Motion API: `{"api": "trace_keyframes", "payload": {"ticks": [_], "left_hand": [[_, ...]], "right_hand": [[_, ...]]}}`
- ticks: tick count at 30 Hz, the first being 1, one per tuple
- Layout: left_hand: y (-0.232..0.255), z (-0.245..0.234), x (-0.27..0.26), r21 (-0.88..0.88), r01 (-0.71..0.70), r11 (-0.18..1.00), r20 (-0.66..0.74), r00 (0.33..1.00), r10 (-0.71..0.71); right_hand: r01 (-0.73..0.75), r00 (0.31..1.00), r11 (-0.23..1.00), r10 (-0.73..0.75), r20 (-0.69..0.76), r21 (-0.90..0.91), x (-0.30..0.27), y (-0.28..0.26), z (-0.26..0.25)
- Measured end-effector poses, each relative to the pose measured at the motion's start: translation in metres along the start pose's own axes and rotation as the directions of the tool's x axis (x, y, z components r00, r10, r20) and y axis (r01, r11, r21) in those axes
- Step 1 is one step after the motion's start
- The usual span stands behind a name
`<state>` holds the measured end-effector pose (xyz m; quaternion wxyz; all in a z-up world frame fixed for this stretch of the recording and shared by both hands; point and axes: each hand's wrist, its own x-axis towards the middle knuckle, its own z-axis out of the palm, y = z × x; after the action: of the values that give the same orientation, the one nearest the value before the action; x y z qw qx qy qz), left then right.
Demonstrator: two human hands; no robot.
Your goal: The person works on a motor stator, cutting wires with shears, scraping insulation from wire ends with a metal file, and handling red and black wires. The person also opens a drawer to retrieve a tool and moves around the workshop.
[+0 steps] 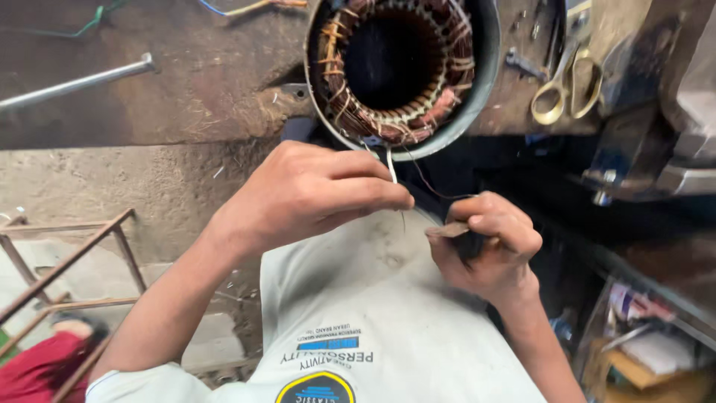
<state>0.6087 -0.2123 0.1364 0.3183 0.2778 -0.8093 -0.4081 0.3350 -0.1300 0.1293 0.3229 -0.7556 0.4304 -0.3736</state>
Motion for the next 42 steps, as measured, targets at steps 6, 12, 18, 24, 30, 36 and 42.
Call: {"api": "trace_keyframes", "payload": {"ticks": [6, 12, 18, 24, 30, 36, 42], "left_hand": [[-0.016, -0.01, 0.009, -0.027, -0.08, 0.996, 0.162, 0.983, 0.083], [-0.029, -0.014, 0.011, -0.01, -0.175, 0.985, 0.257, 0.951, 0.171], [-0.029, -0.014, 0.023, -0.043, -0.179, 0.983, 0.267, 0.946, 0.184], [-0.037, -0.007, 0.014, -0.07, -0.206, 0.976, 0.246, 0.945, 0.217], [-0.043, 0.006, 0.008, -0.116, -0.222, 0.968, 0.184, 0.953, 0.24], [-0.044, 0.006, 0.009, -0.09, -0.197, 0.976, 0.243, 0.946, 0.213], [-0.046, 0.012, 0.012, -0.173, -0.147, 0.974, 0.261, 0.947, 0.189]], "right_hand": [[0.096, 0.994, 0.869, -0.106, 0.007, -0.485, 0.025, -0.029, 0.039], [-0.135, 0.988, 0.834, 0.072, -0.136, -0.535, -0.011, -0.057, 0.071], [-0.392, 0.757, 0.915, 0.258, -0.6, -0.101, -0.01, -0.048, 0.108], [-0.487, 0.646, 0.851, 0.502, -0.574, 0.197, -0.007, -0.062, 0.121], [-0.156, 0.313, 0.389, 0.891, -0.328, 0.908, -0.009, -0.071, 0.13], [0.06, 0.435, 0.182, 0.88, -0.19, 0.982, -0.012, -0.08, 0.129], [0.035, 0.27, 0.348, 0.899, -0.344, 0.937, -0.026, -0.097, 0.121]]}}
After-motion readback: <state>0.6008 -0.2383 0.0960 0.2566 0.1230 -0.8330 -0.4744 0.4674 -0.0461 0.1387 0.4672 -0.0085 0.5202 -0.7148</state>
